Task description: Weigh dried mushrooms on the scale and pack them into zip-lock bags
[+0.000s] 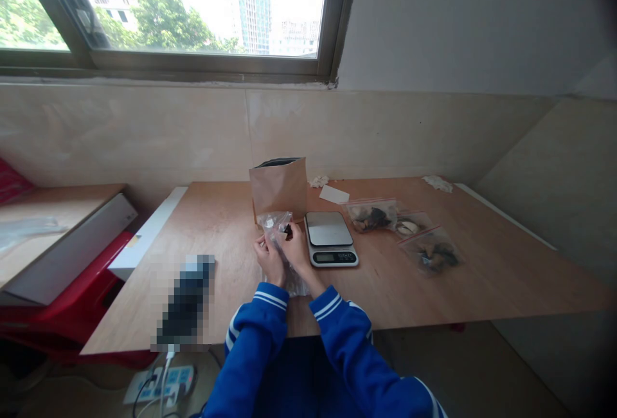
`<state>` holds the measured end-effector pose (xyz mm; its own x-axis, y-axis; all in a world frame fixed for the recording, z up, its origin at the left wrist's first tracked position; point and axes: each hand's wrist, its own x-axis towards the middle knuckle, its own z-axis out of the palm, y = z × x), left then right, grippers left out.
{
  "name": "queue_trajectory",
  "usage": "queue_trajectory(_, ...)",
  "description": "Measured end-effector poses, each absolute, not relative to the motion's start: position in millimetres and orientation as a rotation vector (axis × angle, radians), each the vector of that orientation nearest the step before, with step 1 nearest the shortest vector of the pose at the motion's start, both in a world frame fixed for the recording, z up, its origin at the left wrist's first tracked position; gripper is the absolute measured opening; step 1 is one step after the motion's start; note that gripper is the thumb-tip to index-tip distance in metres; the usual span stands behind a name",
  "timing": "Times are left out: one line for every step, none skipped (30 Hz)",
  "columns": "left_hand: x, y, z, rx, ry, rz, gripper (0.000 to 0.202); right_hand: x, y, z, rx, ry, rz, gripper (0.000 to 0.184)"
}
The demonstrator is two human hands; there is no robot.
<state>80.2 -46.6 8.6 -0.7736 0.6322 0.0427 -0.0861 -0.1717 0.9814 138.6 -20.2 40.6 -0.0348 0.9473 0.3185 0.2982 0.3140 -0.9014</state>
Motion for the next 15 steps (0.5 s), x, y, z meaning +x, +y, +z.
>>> queue_trajectory(80.2, -46.3, 8.2, 0.631, 1.626, 1.984, 0.034, 138.2, -21.0, 40.4, -1.190, -1.560, 0.770, 0.017)
queue_trajectory(80.5, -45.9, 7.6, 0.634, 1.625, 1.974, 0.035, 138.0, -21.8, 40.0, -1.201, -1.564, 0.746, 0.017)
queue_trajectory(81.0, -45.5, 6.6, 0.638, 1.622, 1.962, 0.035, 137.9, -22.5, 39.4, -1.210, -1.562, 0.725, 0.018)
queue_trajectory(81.6, -45.1, 5.6, 0.644, 1.620, 1.950, 0.035, 137.9, -23.2, 38.6, -1.218, -1.557, 0.707, 0.020)
queue_trajectory(82.4, -44.7, 4.4, 0.651, 1.618, 1.940, 0.036, 138.1, -23.7, 37.6, -1.224, -1.548, 0.693, 0.021)
queue_trajectory(83.2, -44.3, 3.4, 0.661, 1.613, 1.933, 0.036, 138.3, -24.2, 36.4, -1.227, -1.542, 0.680, 0.022)
queue_trajectory(83.9, -44.0, 2.4, 0.676, 1.607, 1.927, 0.036, 138.6, -24.5, 35.3, -1.227, -1.539, 0.667, 0.022)
queue_trajectory(84.5, -43.7, 1.6, 0.692, 1.600, 1.924, 0.036, 138.8, -24.6, 34.4, -1.224, -1.539, 0.653, 0.023)
queue_trajectory(84.8, -43.4, 1.1, 0.701, 1.595, 1.925, 0.036, 138.9, -24.5, 33.6, -1.217, -1.543, 0.638, 0.023)
queue_trajectory(85.0, -43.2, 0.9, 0.704, 1.588, 1.927, 0.036, 139.0, -24.1, 33.2, -1.205, -1.548, 0.624, 0.022)
queue_trajectory(84.9, -42.9, 0.8, 0.698, 1.581, 1.932, 0.035, 139.2, -23.4, 33.1, -1.186, -1.552, 0.620, 0.021)
queue_trajectory(84.7, -42.5, 0.7, 0.682, 1.574, 1.938, 0.035, 139.4, -22.4, 33.3, -1.165, -1.552, 0.627, 0.020)
queue_trajectory(84.3, -42.0, 0.7, 0.655, 1.565, 1.946, 0.034, 139.9, -21.0, 33.9, -1.148, -1.543, 0.645, 0.019)
queue_trajectory(83.9, -41.4, 0.5, 0.618, 1.555, 1.955, 0.034, 140.8, -19.4, 34.6, -1.137, -1.527, 0.673, 0.019)
queue_trajectory(83.6, -40.6, 0.3, 0.576, 1.536, 1.966, 0.034, 142.2, -17.3, 35.6, -1.131, -1.499, 0.711, 0.020)
